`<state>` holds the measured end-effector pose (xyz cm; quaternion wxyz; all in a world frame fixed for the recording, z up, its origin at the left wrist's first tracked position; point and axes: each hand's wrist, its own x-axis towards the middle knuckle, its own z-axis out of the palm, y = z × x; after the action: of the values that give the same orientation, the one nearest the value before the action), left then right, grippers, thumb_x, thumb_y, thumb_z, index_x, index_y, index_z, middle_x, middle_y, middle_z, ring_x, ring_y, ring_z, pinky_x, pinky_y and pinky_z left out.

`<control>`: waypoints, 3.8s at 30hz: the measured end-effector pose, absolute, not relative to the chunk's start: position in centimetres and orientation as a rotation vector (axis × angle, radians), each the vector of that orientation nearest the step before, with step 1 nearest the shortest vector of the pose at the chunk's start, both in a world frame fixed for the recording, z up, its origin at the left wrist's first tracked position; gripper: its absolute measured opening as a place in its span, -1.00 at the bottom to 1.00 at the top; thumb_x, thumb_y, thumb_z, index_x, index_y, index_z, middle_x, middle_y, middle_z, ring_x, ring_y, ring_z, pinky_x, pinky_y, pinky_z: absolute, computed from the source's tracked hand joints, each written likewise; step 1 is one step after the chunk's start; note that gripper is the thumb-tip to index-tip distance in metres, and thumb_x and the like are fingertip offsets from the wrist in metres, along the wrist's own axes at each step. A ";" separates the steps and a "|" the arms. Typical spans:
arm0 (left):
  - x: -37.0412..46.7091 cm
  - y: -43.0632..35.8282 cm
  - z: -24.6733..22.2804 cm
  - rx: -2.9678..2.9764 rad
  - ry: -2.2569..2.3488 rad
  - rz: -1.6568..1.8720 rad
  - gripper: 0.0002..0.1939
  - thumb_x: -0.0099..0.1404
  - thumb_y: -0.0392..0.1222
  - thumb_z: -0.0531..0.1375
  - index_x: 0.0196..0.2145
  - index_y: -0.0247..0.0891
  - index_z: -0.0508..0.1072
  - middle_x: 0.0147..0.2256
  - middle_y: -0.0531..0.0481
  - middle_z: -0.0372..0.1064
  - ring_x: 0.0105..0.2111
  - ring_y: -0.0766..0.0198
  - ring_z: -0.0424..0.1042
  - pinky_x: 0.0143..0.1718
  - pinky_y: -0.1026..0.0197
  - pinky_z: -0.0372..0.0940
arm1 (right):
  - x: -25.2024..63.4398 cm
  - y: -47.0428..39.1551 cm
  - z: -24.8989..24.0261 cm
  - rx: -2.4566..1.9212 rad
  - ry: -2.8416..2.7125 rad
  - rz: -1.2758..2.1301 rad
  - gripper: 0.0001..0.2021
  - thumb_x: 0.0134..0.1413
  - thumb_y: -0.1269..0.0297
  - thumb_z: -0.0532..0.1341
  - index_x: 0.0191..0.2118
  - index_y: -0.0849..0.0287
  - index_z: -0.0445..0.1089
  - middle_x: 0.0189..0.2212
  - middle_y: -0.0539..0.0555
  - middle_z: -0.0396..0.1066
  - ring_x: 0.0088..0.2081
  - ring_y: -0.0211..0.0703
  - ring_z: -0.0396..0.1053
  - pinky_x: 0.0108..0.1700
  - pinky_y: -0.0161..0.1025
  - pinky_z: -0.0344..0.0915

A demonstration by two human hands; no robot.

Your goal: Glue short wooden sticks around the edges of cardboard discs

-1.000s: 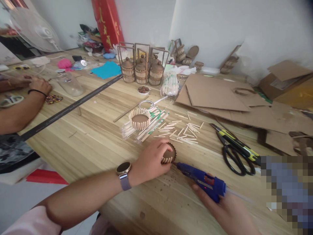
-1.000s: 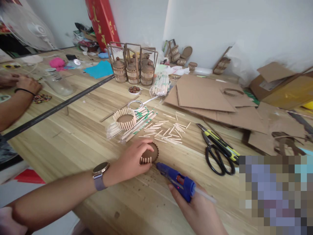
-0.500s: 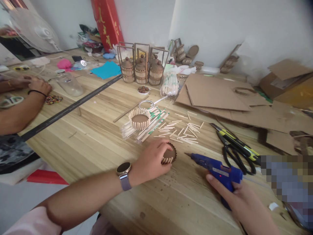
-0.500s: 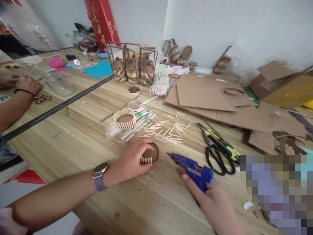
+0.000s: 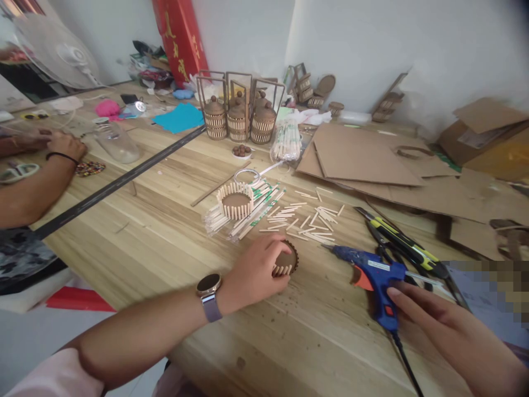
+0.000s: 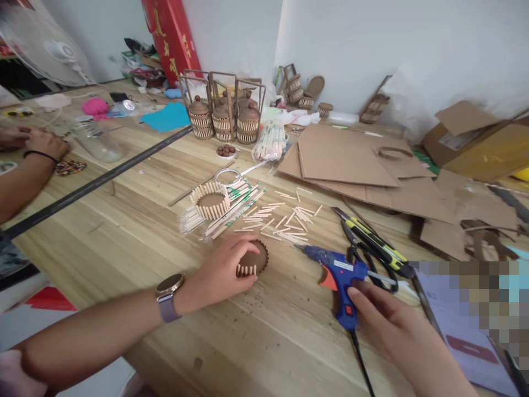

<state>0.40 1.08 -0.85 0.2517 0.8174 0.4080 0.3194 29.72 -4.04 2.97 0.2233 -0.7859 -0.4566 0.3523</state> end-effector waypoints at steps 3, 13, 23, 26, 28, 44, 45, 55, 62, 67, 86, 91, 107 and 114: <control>0.4 1.1 -0.9 2.227 1.118 0.877 -0.59 0.03 -0.43 0.30 -0.16 -0.22 0.32 0.06 -0.17 0.30 0.11 0.06 0.26 0.14 0.00 0.21 | 29.9 -4.1 3.5 -2.333 -1.569 0.682 -0.62 -0.14 -0.13 0.11 -0.41 0.03 0.50 -0.42 0.13 0.59 -0.30 0.23 0.53 -0.26 0.03 0.40; 0.6 1.2 -1.2 2.230 1.116 0.879 -0.58 0.03 -0.41 0.30 -0.16 -0.22 0.32 0.06 -0.16 0.30 0.11 0.05 0.26 0.14 0.01 0.20 | 25.1 -1.8 1.7 -1.372 -2.394 -0.166 -0.72 0.26 0.27 0.00 -0.13 0.23 0.42 -0.24 0.23 0.55 -0.22 0.04 0.49 -0.20 -0.03 0.43; 0.5 1.2 -1.2 2.246 1.104 0.895 -0.58 0.03 -0.40 0.31 -0.14 -0.23 0.34 0.04 -0.17 0.31 0.10 0.05 0.27 0.14 0.02 0.21 | 20.6 3.2 0.0 -1.304 -2.724 -0.173 -0.59 -0.06 0.69 0.07 -0.08 0.30 0.41 -0.14 0.24 0.50 -0.10 0.05 0.41 -0.03 -0.06 0.34; 0.6 1.3 -1.2 2.254 1.091 0.903 -0.59 0.03 -0.40 0.30 -0.16 -0.22 0.33 0.04 -0.16 0.31 0.09 0.06 0.28 0.13 0.02 0.22 | 20.4 2.5 0.6 -1.390 -2.722 -0.143 -0.74 -0.04 0.67 0.11 -0.37 0.22 0.44 -0.37 0.17 0.48 -0.29 0.01 0.41 -0.20 -0.13 0.35; 0.6 1.4 -1.2 2.254 1.090 0.907 -0.60 0.03 -0.40 0.30 -0.16 -0.22 0.33 0.04 -0.15 0.31 0.09 0.07 0.29 0.12 0.02 0.23 | 20.6 1.8 0.9 -1.449 -2.706 -0.126 -0.77 -0.03 0.65 0.13 -0.47 0.19 0.40 -0.45 0.15 0.45 -0.36 -0.01 0.40 -0.29 -0.16 0.32; 0.4 1.2 -1.0 2.213 1.072 0.884 -0.61 0.04 -0.42 0.26 -0.16 -0.19 0.31 0.06 -0.15 0.30 0.10 0.04 0.27 0.12 -0.04 0.21 | 20.9 -0.1 0.8 -1.699 -2.492 0.242 -0.86 0.00 0.48 0.13 -0.29 0.14 0.32 -0.35 0.12 0.51 -0.33 -0.08 0.50 -0.34 -0.25 0.31; 0.4 1.2 -1.0 2.216 1.070 0.889 -0.61 0.04 -0.42 0.26 -0.16 -0.19 0.31 0.06 -0.15 0.30 0.11 0.04 0.27 0.12 -0.04 0.21 | 20.9 0.0 0.7 -1.701 -2.485 0.271 -0.83 -0.01 0.49 0.13 -0.27 0.14 0.32 -0.35 0.11 0.53 -0.35 -0.10 0.51 -0.35 -0.27 0.32; 0.4 1.2 -0.7 2.215 1.087 0.852 -0.60 0.03 -0.42 0.27 -0.17 -0.20 0.32 0.06 -0.15 0.29 0.11 0.04 0.26 0.13 -0.03 0.21 | 20.7 -0.9 0.9 -1.685 -2.436 0.334 -0.84 0.10 0.48 0.04 -0.37 0.15 0.33 -0.43 0.14 0.48 -0.42 -0.08 0.48 -0.40 -0.24 0.27; 0.4 1.3 -1.0 2.224 1.086 0.859 -0.61 0.05 -0.39 0.27 -0.16 -0.19 0.31 0.05 -0.13 0.30 0.11 0.04 0.26 0.13 -0.04 0.21 | 20.0 -0.8 3.0 -1.560 -2.271 0.702 -0.85 0.16 0.35 0.06 -0.36 0.10 0.36 -0.54 -0.03 0.44 -0.52 -0.21 0.39 -0.49 -0.34 0.23; 0.3 1.3 -1.1 2.238 1.067 0.888 -0.64 0.09 -0.36 0.27 -0.15 -0.20 0.32 0.05 -0.14 0.30 0.10 0.05 0.27 0.11 0.00 0.23 | 19.3 -0.9 2.8 -1.530 -2.195 0.812 -0.84 0.16 0.32 0.07 -0.35 0.11 0.40 -0.51 -0.01 0.48 -0.49 -0.18 0.40 -0.47 -0.30 0.25; 0.4 1.4 -1.3 2.242 1.085 0.905 -0.66 0.12 -0.33 0.26 -0.13 -0.19 0.34 0.03 -0.11 0.33 0.08 0.04 0.31 0.10 -0.04 0.24 | 18.6 -1.0 1.8 -1.390 -2.246 0.637 -0.86 0.14 0.43 0.08 -0.35 0.12 0.36 -0.46 0.05 0.49 -0.45 -0.15 0.43 -0.42 -0.27 0.32; 0.4 1.5 -1.3 2.249 1.077 0.915 -0.66 0.13 -0.31 0.27 -0.12 -0.19 0.33 0.02 -0.11 0.34 0.08 0.05 0.31 0.10 -0.02 0.24 | 18.6 -1.0 1.4 -1.336 -2.255 0.617 -0.84 0.18 0.46 0.06 -0.34 0.12 0.34 -0.41 0.07 0.45 -0.39 -0.14 0.43 -0.36 -0.25 0.34; 0.3 1.7 -1.1 2.266 1.016 0.877 -0.60 0.09 -0.36 0.29 -0.11 -0.22 0.34 0.04 -0.13 0.33 0.12 0.03 0.28 0.13 0.00 0.22 | 18.6 -1.0 1.1 -1.290 -2.285 0.559 -0.82 0.20 0.50 0.06 -0.34 0.15 0.34 -0.38 0.09 0.41 -0.35 -0.12 0.41 -0.32 -0.22 0.35; 0.3 1.6 -1.0 2.306 1.012 0.870 -0.61 0.11 -0.33 0.29 -0.10 -0.22 0.32 0.05 -0.14 0.32 0.11 0.04 0.28 0.13 -0.01 0.22 | 18.7 -0.9 0.7 -1.275 -2.292 0.551 -0.84 0.20 0.50 0.08 -0.33 0.14 0.33 -0.37 0.09 0.40 -0.34 -0.11 0.40 -0.32 -0.20 0.35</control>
<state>0.26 1.65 -1.05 0.2363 0.8411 0.3689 0.3171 18.72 -0.90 0.71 0.2289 -0.4632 -0.8325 0.2001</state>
